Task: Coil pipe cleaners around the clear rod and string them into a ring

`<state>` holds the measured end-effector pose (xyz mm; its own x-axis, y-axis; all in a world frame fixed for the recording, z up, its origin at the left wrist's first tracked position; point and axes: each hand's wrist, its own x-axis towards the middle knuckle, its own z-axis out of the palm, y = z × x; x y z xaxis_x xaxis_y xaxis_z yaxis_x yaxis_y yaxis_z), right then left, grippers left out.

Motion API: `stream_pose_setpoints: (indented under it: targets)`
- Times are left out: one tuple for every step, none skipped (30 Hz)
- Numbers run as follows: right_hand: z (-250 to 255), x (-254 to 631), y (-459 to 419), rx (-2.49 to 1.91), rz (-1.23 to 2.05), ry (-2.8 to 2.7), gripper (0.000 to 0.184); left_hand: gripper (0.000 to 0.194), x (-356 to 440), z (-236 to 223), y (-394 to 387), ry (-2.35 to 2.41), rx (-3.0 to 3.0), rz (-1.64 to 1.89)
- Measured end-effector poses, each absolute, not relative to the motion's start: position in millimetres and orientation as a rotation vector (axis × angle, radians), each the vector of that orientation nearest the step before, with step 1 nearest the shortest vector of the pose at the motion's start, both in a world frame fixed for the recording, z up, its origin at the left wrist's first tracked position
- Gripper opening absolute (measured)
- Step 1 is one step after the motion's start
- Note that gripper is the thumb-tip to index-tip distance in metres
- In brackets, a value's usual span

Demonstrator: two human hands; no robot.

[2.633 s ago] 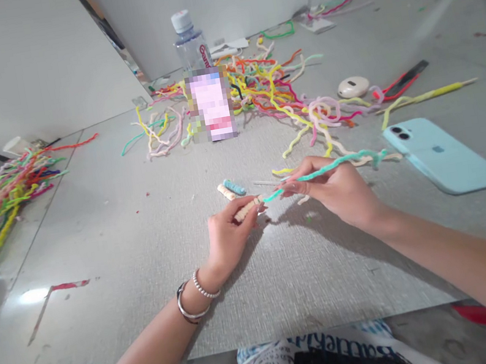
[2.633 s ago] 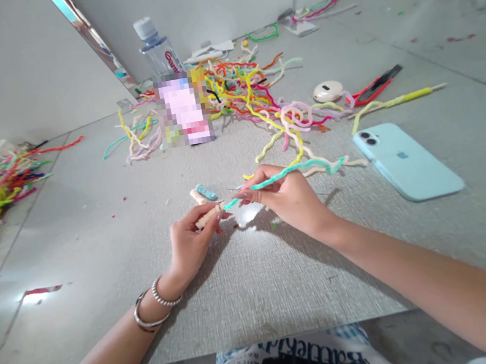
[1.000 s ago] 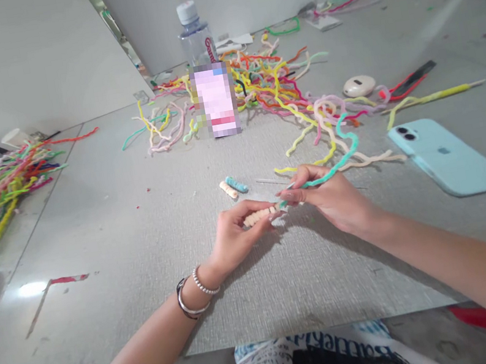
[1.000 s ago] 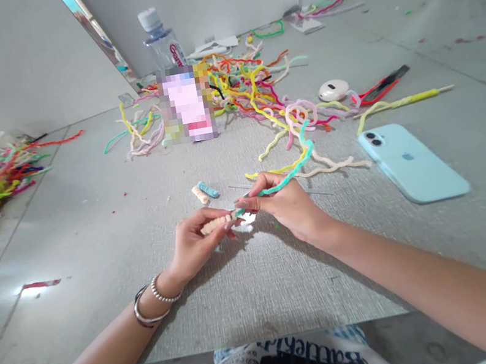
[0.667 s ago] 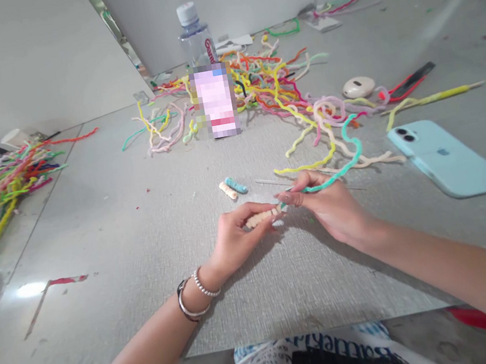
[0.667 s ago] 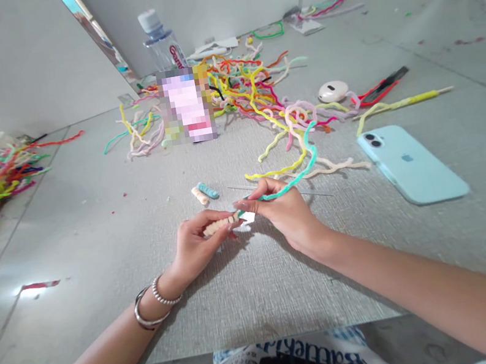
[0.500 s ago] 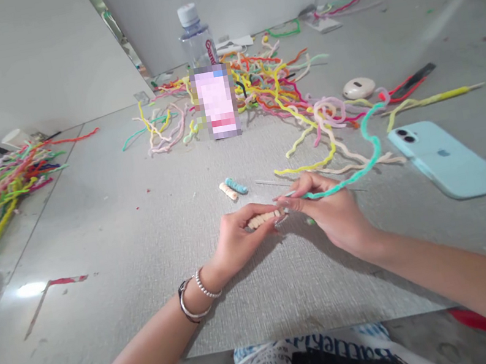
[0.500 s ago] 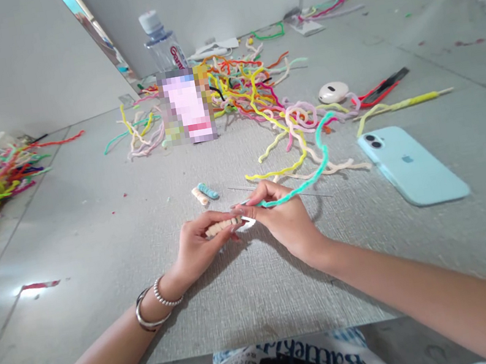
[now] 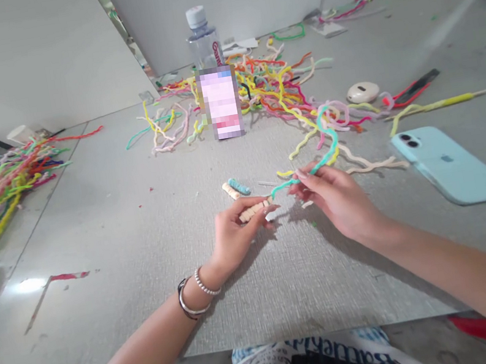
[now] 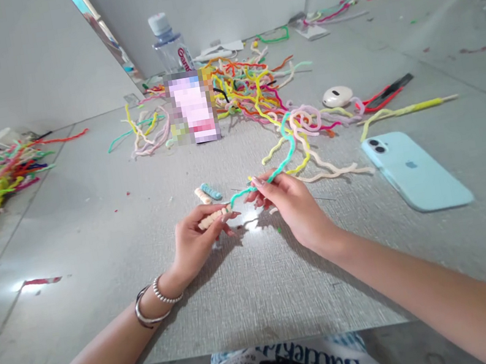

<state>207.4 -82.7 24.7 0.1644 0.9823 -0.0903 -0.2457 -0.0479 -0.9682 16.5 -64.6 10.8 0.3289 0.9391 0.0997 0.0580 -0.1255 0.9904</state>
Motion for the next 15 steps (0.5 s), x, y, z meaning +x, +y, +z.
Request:
stream_pose_setpoints:
  targets:
    - [23.9, 207.0, -83.0, -1.163, 1.236, -0.901, 0.025, 0.021, 16.6, 10.8, -64.4, 0.960, 1.484, 1.008]
    - [23.2, 206.9, -83.1, -1.173, 1.238, -0.932, 0.025, 0.022, 16.6, 10.7, -64.0, 0.966, 1.481, 1.019]
    - [22.8, 207.1, -83.1, -1.181, 1.246, -0.961, 0.026, 0.024, 16.5, 10.6, -63.5, 0.978, 1.479, 1.031]
    - [22.7, 207.5, -83.0, -1.187, 1.261, -0.988, 0.027, 0.025, 16.2, 10.4, -62.9, 0.993, 1.474, 1.046]
    - [23.1, 208.3, -82.9, -1.192, 1.283, -1.013, 0.028, 0.027, 15.9, 10.3, -62.0, 1.008, 1.465, 1.063]
    - [23.8, 209.1, -82.7, -1.195, 1.312, -1.035, 0.029, 0.028, 15.6, 10.2, -61.1, 1.021, 1.452, 1.078]
    - [24.7, 209.8, -82.6, -1.198, 1.343, -1.053, 0.029, 0.028, 15.2, 10.1, -60.2, 1.031, 1.437, 1.091]
    - [25.7, 210.2, -82.5, -1.204, 1.369, -1.071, 0.029, 0.029, 14.8, 10.1, -59.2, 1.036, 1.423, 1.098]
    - [26.7, 210.3, -82.3, -1.214, 1.383, -1.089, 0.029, 0.029, 14.5, 10.2, -58.3, 1.037, 1.410, 1.098]
    - [27.5, 209.9, -82.0, -1.222, 1.386, -1.100, 0.029, 0.029, 14.3, 10.2, -57.6, 1.036, 1.403, 1.092]
    - [28.0, 209.3, -81.7, -1.228, 1.385, -1.096, 0.029, 0.028, 14.3, 10.3, -57.2, 1.032, 1.399, 1.084]
    - [28.4, 208.5, -81.3, -1.233, 1.379, -1.065, 0.031, 0.028, 14.5, 10.3, -57.1, 1.024, 1.397, 1.076]
    - [28.7, 207.9, -80.9, -1.234, 1.370, -1.006, 0.033, 0.027, 14.8, 10.3, -57.2, 1.011, 1.397, 1.066]
    - [29.1, 207.7, -80.7, -1.229, 1.339, -0.923, 0.034, 0.027, 15.1, 10.2, -57.7, 0.996, 1.397, 1.057]
    - [29.8, 208.1, -80.7, -1.219, 1.272, -0.830, 0.034, 0.026, 15.5, 10.1, -58.4, 0.985, 1.401, 1.046]
